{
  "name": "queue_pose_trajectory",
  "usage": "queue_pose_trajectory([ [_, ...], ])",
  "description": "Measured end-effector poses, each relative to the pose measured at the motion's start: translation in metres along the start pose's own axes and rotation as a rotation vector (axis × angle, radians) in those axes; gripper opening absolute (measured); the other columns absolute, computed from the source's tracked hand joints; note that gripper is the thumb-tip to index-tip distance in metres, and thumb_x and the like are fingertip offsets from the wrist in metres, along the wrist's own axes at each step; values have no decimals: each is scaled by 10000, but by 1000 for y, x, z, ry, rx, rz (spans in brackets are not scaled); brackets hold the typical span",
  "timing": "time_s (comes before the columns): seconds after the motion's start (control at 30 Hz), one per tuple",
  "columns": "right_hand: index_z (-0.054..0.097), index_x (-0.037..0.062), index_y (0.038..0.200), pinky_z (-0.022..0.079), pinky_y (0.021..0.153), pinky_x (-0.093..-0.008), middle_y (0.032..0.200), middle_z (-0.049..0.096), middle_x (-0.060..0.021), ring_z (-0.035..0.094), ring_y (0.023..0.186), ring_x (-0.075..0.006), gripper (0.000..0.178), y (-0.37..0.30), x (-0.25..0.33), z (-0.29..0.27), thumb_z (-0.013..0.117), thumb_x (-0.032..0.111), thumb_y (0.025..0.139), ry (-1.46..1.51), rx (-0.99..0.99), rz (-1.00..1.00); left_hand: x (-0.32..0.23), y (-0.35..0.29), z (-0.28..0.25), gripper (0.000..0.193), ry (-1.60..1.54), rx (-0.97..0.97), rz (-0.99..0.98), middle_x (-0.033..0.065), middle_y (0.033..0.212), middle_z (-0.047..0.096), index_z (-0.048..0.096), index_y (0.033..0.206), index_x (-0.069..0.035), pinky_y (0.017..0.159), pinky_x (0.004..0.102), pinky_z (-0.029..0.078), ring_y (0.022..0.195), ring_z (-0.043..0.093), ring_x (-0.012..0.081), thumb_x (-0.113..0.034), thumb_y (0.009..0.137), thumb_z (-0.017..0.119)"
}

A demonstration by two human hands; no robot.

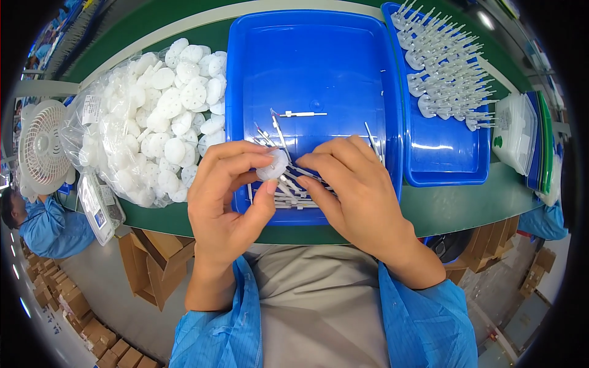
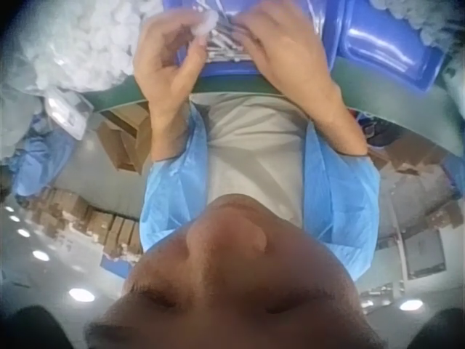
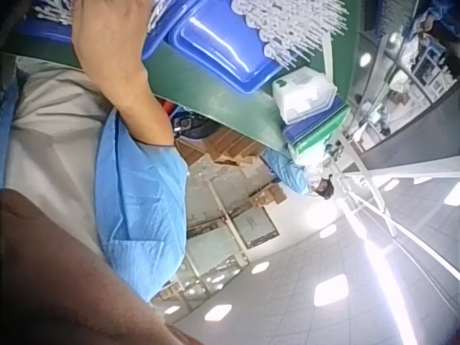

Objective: The person assembles plastic circular parts by hand, attaching white stems and metal pins to them at a factory workbench.

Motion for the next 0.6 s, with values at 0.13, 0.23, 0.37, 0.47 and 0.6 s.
queue_pose_trajectory([
  [0.13,734,41,1047,527,839,-471,1069,683,-105,629,984,-357,252,-4,-6,4,887,18,849,-256,125,35,5,-2,-2,259,-62,-53,-36,191,1309,694,729,1203,72,994,345,684,1234,768,271,138,958,777],
  [0.23,733,33,1057,537,816,-461,1057,687,-118,660,953,-338,210,-4,-12,-1,854,-1,889,-191,81,29,8,-1,-6,195,-55,-73,-44,183,1301,697,722,1187,60,942,315,667,1177,768,236,106,1004,771],
  [0.37,752,2,1193,622,768,-391,1110,754,-148,771,913,-280,260,1,-1,-20,812,-64,949,291,-33,213,8,-4,-7,190,-4,-41,-52,158,1269,718,697,1265,44,854,251,586,1051,730,155,58,1078,728],
  [0.47,743,-33,1235,628,856,-300,1183,774,-146,764,1066,-168,290,2,5,-19,798,-143,972,692,-220,225,6,-10,0,231,-178,-47,-205,135,1222,744,662,1336,44,839,237,563,986,717,122,36,1110,706],
  [0.6,792,6,1200,679,787,-343,1090,801,-149,817,925,-252,307,3,2,-15,840,-101,916,439,-272,34,2,-9,5,291,-220,-17,-257,119,1185,766,637,1405,49,841,239,582,962,737,110,21,1123,698],
])
Point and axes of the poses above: each hand's wrist, its own y-axis towards the middle knuckle, its own z-axis out of the palm, x = y × z, the point moved 5 cm from there along y, towards the middle knuckle
